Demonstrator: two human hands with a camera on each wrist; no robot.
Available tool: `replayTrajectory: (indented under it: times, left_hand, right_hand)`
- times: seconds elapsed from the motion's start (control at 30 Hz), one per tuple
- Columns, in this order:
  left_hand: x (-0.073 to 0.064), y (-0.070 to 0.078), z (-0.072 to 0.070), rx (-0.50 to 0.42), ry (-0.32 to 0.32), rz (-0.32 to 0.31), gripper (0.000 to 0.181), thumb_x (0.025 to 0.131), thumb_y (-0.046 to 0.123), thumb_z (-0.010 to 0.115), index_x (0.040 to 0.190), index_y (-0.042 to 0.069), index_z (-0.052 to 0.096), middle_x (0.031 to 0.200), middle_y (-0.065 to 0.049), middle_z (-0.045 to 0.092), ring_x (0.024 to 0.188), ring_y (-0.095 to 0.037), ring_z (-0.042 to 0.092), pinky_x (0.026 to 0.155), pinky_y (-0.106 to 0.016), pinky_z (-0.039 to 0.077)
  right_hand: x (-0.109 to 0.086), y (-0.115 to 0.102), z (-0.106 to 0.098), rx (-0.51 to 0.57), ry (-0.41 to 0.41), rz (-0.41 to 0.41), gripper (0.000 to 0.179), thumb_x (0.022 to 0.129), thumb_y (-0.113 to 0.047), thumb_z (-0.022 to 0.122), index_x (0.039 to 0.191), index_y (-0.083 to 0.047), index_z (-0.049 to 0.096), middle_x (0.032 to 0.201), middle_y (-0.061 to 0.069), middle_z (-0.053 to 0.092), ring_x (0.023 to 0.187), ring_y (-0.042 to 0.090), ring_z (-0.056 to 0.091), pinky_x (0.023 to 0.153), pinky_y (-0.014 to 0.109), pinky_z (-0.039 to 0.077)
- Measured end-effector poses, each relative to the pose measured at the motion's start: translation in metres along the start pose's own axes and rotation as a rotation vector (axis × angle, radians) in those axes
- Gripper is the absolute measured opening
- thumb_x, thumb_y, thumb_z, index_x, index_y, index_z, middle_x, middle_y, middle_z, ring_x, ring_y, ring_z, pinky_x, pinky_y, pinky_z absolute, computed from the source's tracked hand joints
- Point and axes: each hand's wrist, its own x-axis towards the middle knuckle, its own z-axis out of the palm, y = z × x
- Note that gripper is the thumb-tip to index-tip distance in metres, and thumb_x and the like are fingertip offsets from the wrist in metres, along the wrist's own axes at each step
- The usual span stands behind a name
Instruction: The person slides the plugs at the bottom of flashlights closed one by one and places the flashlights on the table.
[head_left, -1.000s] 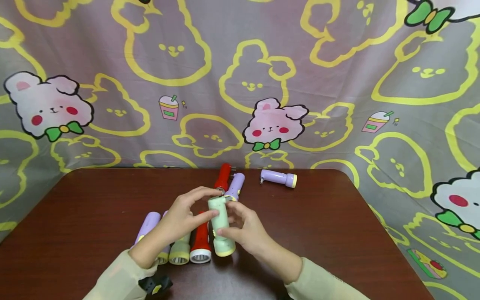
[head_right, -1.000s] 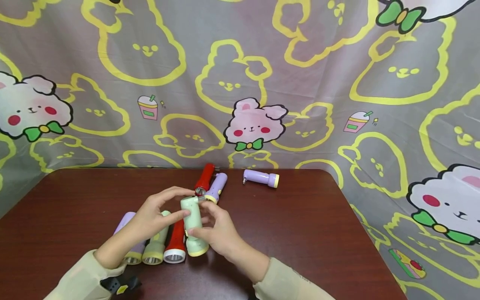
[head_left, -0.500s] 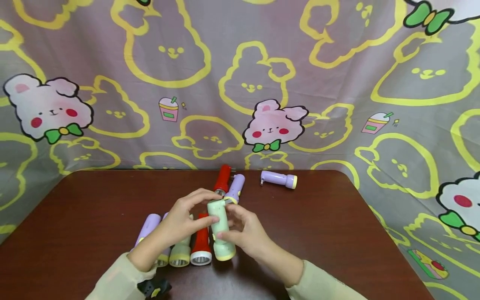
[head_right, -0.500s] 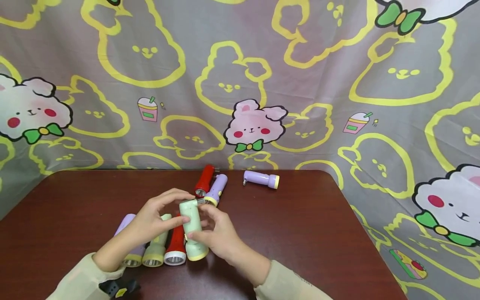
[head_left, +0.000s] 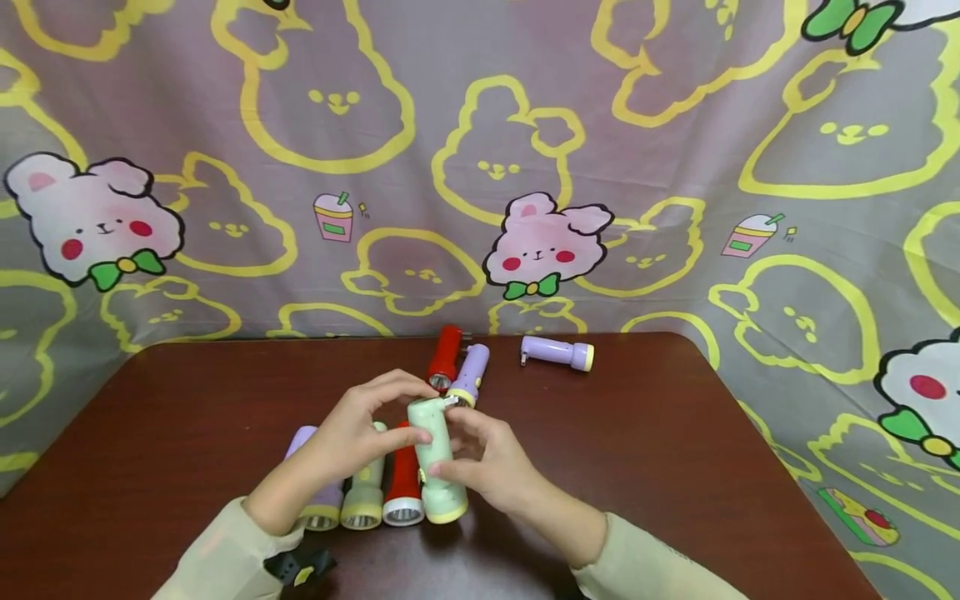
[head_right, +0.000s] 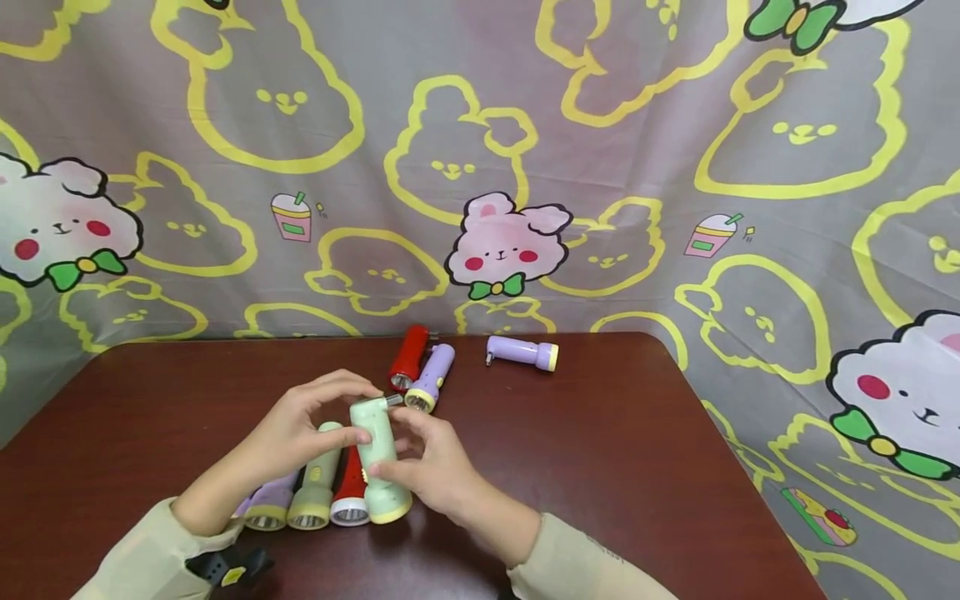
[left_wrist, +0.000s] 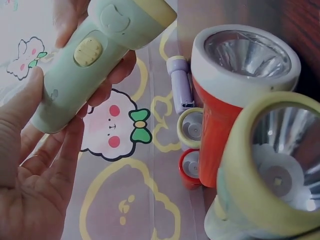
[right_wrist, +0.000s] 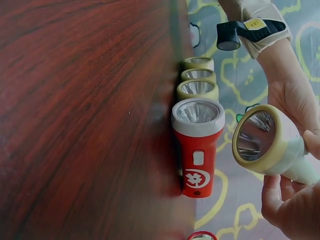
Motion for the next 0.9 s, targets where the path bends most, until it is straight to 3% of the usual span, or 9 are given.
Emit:
replayTrajectory:
  times: [0.23,0.47,0.9]
  left_hand:
    - [0.0009,0.0023,-0.0003,0.006,0.006,-0.023,0.041,0.076,0.014,0.084,0.115,0.015,0.070,0.112,0.003,0.067,0.099,-0.008,0.062,0.085,-0.027,0.055]
    - [-0.0006,0.0021,-0.0009,-0.005,0.006,-0.039,0.041,0.075,0.014,0.084,0.114,0.016,0.070,0.111,0.003,0.068,0.098,-0.007,0.063,0.082,-0.037,0.057]
    - [-0.0017,-0.0005,0.0015,-0.043,0.027,-0.054,0.038,0.075,0.014,0.084,0.110,0.016,0.070,0.109,0.001,0.067,0.092,-0.008,0.065,0.075,-0.034,0.060]
  right_hand:
    - [0.0006,0.0002,0.0004,0.024,0.002,-0.011,0.053,0.082,0.002,0.072,0.131,0.011,0.053,0.118,0.031,0.063,0.089,0.009,0.067,0.079,0.024,0.056]
    - [0.0006,0.0019,0.0019,0.040,-0.001,-0.001,0.054,0.082,0.003,0.072,0.131,0.011,0.053,0.119,0.032,0.063,0.089,0.009,0.067,0.079,0.024,0.055]
    - [0.0010,0.0015,0.0028,0.032,0.008,0.006,0.057,0.081,0.004,0.071,0.134,0.008,0.053,0.122,0.030,0.063,0.088,0.011,0.067,0.079,0.024,0.056]
